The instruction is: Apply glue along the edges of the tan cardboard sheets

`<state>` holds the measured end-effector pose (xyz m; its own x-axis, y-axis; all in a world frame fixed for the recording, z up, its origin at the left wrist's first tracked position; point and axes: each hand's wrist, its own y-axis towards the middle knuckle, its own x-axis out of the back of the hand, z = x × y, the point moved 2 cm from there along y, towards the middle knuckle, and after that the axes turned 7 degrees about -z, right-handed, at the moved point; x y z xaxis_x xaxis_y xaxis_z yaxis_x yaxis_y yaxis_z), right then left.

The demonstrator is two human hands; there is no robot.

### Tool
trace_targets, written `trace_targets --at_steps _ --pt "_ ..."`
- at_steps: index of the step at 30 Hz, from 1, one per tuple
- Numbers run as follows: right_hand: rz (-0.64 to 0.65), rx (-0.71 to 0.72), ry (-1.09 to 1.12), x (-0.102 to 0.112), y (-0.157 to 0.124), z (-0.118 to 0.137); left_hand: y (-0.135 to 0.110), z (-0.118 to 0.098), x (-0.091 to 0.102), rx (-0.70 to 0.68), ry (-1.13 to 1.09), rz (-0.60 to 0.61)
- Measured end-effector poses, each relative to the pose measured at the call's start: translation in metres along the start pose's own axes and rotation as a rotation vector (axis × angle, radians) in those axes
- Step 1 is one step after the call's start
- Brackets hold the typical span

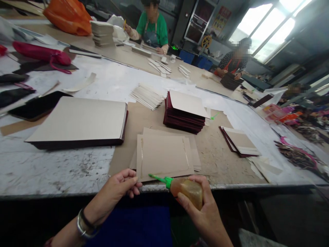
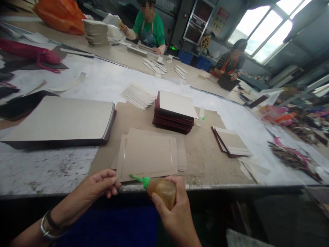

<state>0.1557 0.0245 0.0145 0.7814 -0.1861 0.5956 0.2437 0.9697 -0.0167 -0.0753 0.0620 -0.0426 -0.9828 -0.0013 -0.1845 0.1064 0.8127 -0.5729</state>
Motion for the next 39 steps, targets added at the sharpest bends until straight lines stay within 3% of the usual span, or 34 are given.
trace_targets --at_steps 4,10,23,33,39 --pt "-0.164 -0.048 -0.109 0.024 -0.004 -0.005 0.0 0.002 0.0 -0.008 -0.009 -0.003" --pt "-0.334 -0.006 -0.3 0.055 -0.005 -0.01 0.001 0.005 0.001 -0.03 0.008 -0.025" --pt "-0.443 0.092 -0.389 0.067 -0.005 -0.021 0.01 0.019 0.002 -0.042 -0.033 -0.077" --pt "-0.41 -0.012 -0.166 0.044 0.021 0.004 0.001 0.012 0.026 -0.023 0.03 -0.096" --pt "-0.225 0.103 -0.019 0.005 0.047 0.022 0.0 0.001 0.025 0.009 0.081 0.03"
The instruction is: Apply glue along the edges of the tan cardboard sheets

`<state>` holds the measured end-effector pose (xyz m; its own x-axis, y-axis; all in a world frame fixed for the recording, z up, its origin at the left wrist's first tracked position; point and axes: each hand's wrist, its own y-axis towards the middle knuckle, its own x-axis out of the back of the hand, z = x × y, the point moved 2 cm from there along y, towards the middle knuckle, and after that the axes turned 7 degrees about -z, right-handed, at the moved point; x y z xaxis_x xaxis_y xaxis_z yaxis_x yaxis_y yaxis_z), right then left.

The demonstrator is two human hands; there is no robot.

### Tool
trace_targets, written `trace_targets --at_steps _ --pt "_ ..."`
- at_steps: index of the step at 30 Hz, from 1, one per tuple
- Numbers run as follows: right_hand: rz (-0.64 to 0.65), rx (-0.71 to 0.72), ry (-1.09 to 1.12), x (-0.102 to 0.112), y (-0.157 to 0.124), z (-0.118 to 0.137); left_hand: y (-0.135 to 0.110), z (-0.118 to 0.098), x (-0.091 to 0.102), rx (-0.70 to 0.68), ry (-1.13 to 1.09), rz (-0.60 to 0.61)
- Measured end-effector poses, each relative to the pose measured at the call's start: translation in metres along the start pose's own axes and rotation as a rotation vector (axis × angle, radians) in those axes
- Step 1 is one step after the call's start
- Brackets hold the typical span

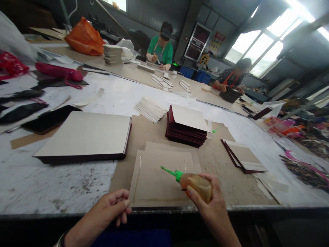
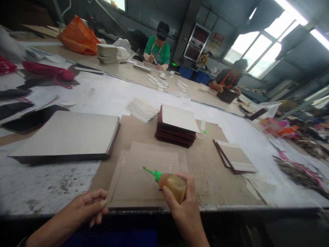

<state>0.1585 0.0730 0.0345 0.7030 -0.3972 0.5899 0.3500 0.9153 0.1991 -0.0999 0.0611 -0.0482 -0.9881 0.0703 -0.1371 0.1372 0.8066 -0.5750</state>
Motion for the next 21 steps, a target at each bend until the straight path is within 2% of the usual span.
trace_targets --at_steps 6,10,14,21 --pt "0.158 0.202 0.07 -0.051 0.018 0.014 0.001 -0.002 -0.003 0.033 -0.003 0.015" --pt "0.189 0.277 0.044 -0.065 0.027 0.022 0.002 0.0 -0.004 0.045 -0.008 0.029" --pt "0.264 0.299 0.002 -0.056 0.021 0.025 0.002 -0.001 -0.003 0.008 -0.003 0.045" --pt "0.379 0.268 -0.076 -0.026 -0.017 0.02 -0.003 -0.003 -0.003 0.006 0.014 0.061"
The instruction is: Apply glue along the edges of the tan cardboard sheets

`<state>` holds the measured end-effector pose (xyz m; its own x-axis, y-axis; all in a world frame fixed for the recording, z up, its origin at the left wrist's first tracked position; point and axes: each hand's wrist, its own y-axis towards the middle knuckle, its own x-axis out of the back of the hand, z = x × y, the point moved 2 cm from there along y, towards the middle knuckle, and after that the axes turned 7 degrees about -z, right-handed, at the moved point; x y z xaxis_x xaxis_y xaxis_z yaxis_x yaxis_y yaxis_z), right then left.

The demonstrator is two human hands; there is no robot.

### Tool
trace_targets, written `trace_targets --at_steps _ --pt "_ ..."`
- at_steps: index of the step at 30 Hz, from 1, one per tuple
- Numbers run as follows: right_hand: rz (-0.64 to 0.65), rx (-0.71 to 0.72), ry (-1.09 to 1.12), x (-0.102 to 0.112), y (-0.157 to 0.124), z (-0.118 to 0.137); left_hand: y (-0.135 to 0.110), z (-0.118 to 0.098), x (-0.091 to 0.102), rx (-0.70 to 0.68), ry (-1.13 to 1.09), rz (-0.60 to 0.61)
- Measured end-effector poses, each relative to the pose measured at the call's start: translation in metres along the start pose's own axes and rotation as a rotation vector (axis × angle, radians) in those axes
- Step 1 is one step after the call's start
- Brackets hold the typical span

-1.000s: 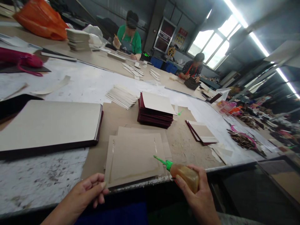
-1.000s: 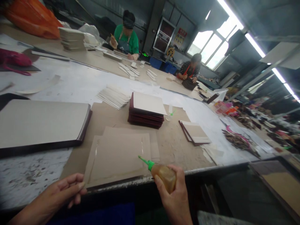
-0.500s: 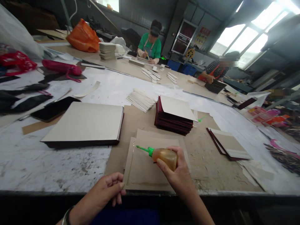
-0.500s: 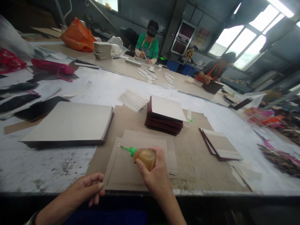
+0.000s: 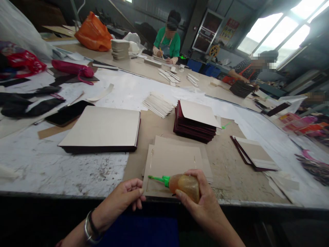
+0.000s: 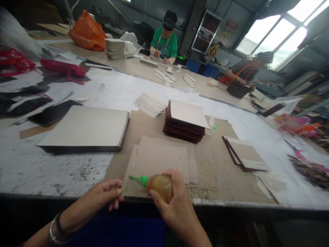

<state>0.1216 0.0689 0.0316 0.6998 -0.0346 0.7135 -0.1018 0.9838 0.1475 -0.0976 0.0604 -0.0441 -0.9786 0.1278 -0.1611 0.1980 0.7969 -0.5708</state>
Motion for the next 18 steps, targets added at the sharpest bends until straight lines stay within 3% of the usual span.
trace_targets --at_steps 7,18 --pt "0.04 -0.002 -0.043 0.005 -0.03 -0.003 -0.002 -0.002 -0.001 0.002 -0.039 -0.026" --pt "-0.105 0.005 -0.103 0.019 -0.052 -0.007 -0.008 -0.005 -0.005 -0.002 -0.045 -0.074"
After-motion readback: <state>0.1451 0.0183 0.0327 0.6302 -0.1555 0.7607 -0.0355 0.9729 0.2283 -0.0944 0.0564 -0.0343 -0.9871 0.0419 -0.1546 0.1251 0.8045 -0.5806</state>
